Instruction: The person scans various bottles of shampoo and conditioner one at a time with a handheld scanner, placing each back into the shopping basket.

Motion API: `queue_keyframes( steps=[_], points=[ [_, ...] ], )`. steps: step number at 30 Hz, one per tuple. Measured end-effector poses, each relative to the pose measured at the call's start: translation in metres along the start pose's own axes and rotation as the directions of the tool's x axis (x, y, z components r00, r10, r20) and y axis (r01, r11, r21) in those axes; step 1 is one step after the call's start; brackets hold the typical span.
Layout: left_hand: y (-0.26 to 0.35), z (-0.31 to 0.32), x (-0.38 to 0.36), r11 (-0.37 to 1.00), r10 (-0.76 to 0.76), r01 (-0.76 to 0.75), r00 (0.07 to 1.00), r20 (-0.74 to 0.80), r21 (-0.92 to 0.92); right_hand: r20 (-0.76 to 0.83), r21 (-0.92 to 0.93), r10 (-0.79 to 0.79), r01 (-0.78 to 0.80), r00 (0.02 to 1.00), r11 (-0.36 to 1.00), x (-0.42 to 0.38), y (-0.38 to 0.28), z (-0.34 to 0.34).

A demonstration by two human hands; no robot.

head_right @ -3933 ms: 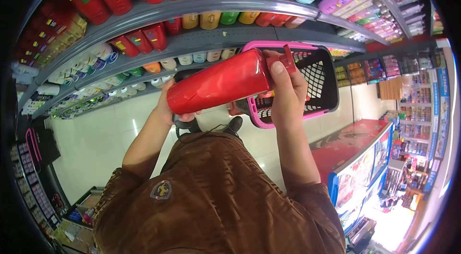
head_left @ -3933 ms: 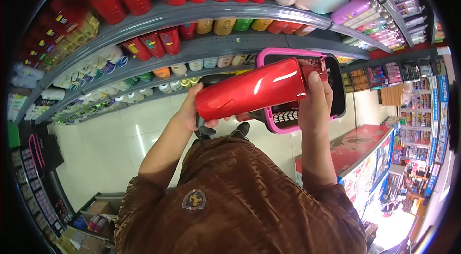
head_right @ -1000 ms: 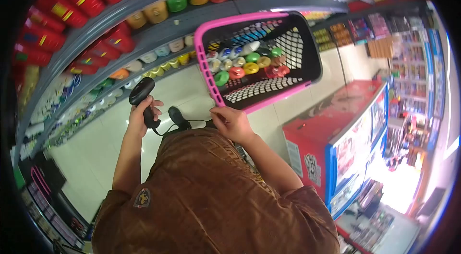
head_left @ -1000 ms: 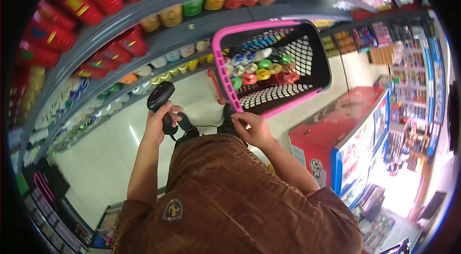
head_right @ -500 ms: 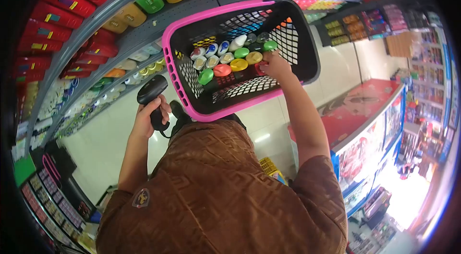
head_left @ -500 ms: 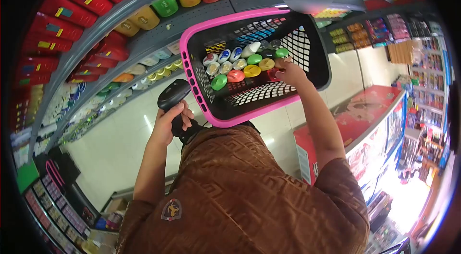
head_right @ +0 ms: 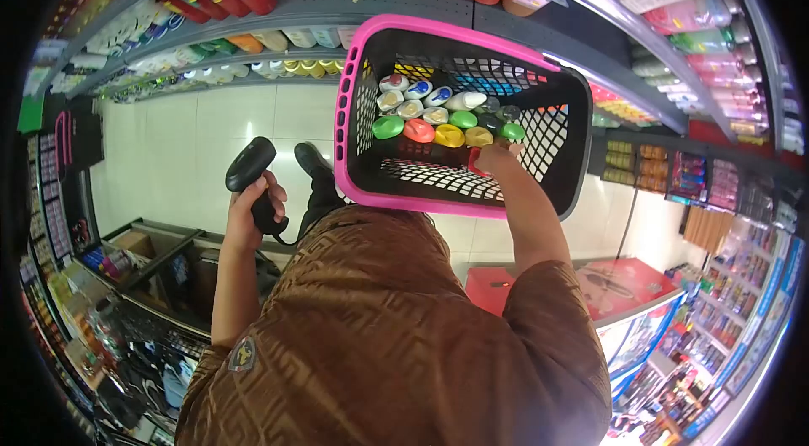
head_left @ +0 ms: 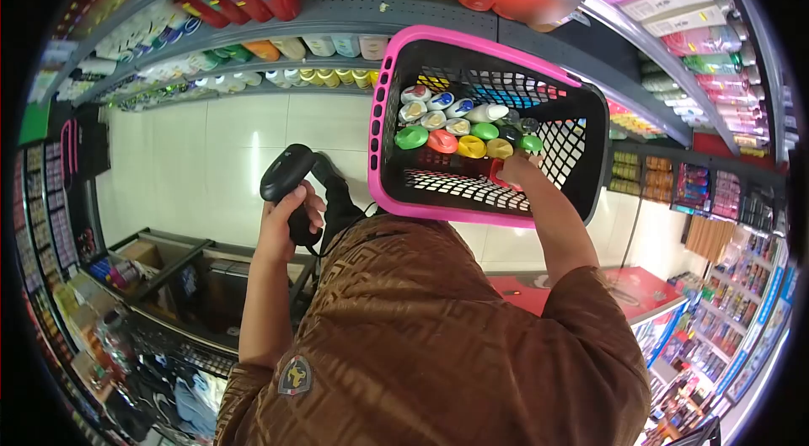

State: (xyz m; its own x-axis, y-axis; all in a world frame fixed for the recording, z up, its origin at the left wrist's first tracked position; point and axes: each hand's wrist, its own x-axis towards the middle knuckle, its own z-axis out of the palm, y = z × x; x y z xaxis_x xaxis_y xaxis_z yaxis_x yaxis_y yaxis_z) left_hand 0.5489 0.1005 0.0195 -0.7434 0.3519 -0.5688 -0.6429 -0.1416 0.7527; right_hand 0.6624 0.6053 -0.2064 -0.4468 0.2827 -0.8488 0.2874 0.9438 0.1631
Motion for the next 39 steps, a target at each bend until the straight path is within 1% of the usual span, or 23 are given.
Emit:
queue_keyframes(
  steps=[1,2,3,5,7,8,10,11,13,15,16,18,23,25,27,29,30,31,32,33,35,37,39],
  points=[
    [-0.001,0.000,0.000,1.000,0.008,-0.008,1.000,-0.004,-0.017,-0.040,-0.070,0.037,-0.040,0.998,0.997,-0.017,-0.002,-0.014],
    [-0.003,0.000,0.000,0.999,0.030,-0.029,0.999,0.014,-0.025,-0.052,-0.050,-0.029,0.026,0.998,0.998,-0.027,0.004,-0.025],
    [-0.004,0.000,0.001,0.998,0.051,-0.050,0.998,0.037,-0.031,-0.057,-0.060,-0.019,0.016,0.998,0.998,-0.044,0.005,-0.038],
    [-0.004,0.004,0.007,0.997,0.059,-0.054,0.995,0.081,-0.060,-0.127,0.222,-0.004,0.033,0.992,0.974,-0.087,0.008,-0.073],
    [-0.003,0.012,0.015,0.996,0.057,-0.043,0.984,0.171,-0.081,-0.229,0.256,-0.040,0.100,0.973,0.961,-0.148,0.013,-0.118],
    [-0.004,0.013,0.023,0.993,0.072,-0.045,0.962,0.262,-0.105,-0.241,0.269,-0.047,0.113,0.969,0.957,-0.177,0.018,-0.137],
    [0.001,0.029,0.033,0.995,0.062,-0.033,0.946,0.319,-0.095,-0.389,0.289,-0.148,0.273,0.909,0.918,-0.249,0.022,-0.172],
    [0.004,0.038,0.037,0.997,0.044,-0.017,0.934,0.355,-0.079,-0.382,0.315,-0.132,0.263,0.915,0.912,-0.296,0.011,-0.199],
    [0.005,0.053,0.048,0.999,0.013,0.010,0.890,0.456,-0.049,-0.373,0.592,-0.066,0.292,0.926,0.751,-0.351,0.010,-0.222],
    [0.011,0.078,0.051,0.995,0.083,-0.096,0.853,0.515,-0.001,-0.425,0.676,-0.122,0.404,0.897,0.616,-0.379,0.018,-0.234],
    [0.012,0.087,0.053,0.994,0.092,-0.105,0.832,0.547,-0.008,-0.444,0.674,-0.110,0.412,0.889,0.614,-0.385,0.017,-0.235],
    [0.007,0.103,0.060,0.995,0.088,-0.101,0.822,0.563,-0.008,-0.516,0.765,-0.106,0.513,0.850,0.389,-0.391,0.010,-0.231],
    [-0.001,0.102,0.058,0.984,0.062,-0.139,0.852,0.519,0.111,-0.505,0.803,-0.156,0.528,0.849,0.277,-0.370,-0.003,-0.218],
    [-0.006,0.091,0.055,0.993,-0.033,-0.024,0.879,0.475,0.114,-0.545,0.825,-0.043,0.544,0.838,0.154,-0.363,-0.017,-0.210],
    [-0.002,0.090,0.045,0.994,-0.053,0.002,0.891,0.451,0.114,-0.578,0.808,-0.053,0.580,0.814,0.103,-0.356,-0.031,-0.200],
    [-0.007,0.087,0.042,0.999,0.038,-0.019,0.878,0.477,-0.044,-0.774,0.580,0.121,0.773,0.621,-0.255,-0.347,-0.050,-0.184],
    [-0.005,0.085,0.038,0.999,0.020,-0.001,0.872,0.489,-0.038,-0.814,0.521,0.081,0.785,0.575,-0.335,-0.349,-0.051,-0.179],
    [-0.003,0.087,0.033,1.000,0.020,-0.006,0.875,0.484,-0.030,-0.815,0.517,0.080,0.783,0.574,-0.345,-0.342,-0.057,-0.169],
    [0.000,0.089,0.028,0.998,0.063,-0.047,0.877,0.477,-0.046,-0.814,0.354,0.225,0.764,0.536,-0.539,-0.325,-0.069,-0.157],
    [0.003,0.091,0.026,0.994,0.110,-0.092,0.875,0.471,-0.062,-0.776,0.149,0.366,0.713,0.514,-0.685,-0.313,-0.083,-0.149],
    [0.006,0.093,0.027,0.992,0.129,-0.119,0.874,0.468,-0.051,-0.665,0.051,0.528,0.737,0.529,-0.674,-0.320,-0.131,-0.149],
    [0.011,0.100,0.019,0.994,0.098,-0.059,0.873,0.478,-0.097,-0.713,0.117,0.373,0.625,0.594,-0.771,-0.312,-0.154,-0.122],
    [0.009,0.102,0.019,0.996,0.083,-0.060,0.869,0.488,-0.063,-0.792,0.231,0.219,0.612,0.570,-0.757,-0.312,-0.168,-0.110]
  ],
)
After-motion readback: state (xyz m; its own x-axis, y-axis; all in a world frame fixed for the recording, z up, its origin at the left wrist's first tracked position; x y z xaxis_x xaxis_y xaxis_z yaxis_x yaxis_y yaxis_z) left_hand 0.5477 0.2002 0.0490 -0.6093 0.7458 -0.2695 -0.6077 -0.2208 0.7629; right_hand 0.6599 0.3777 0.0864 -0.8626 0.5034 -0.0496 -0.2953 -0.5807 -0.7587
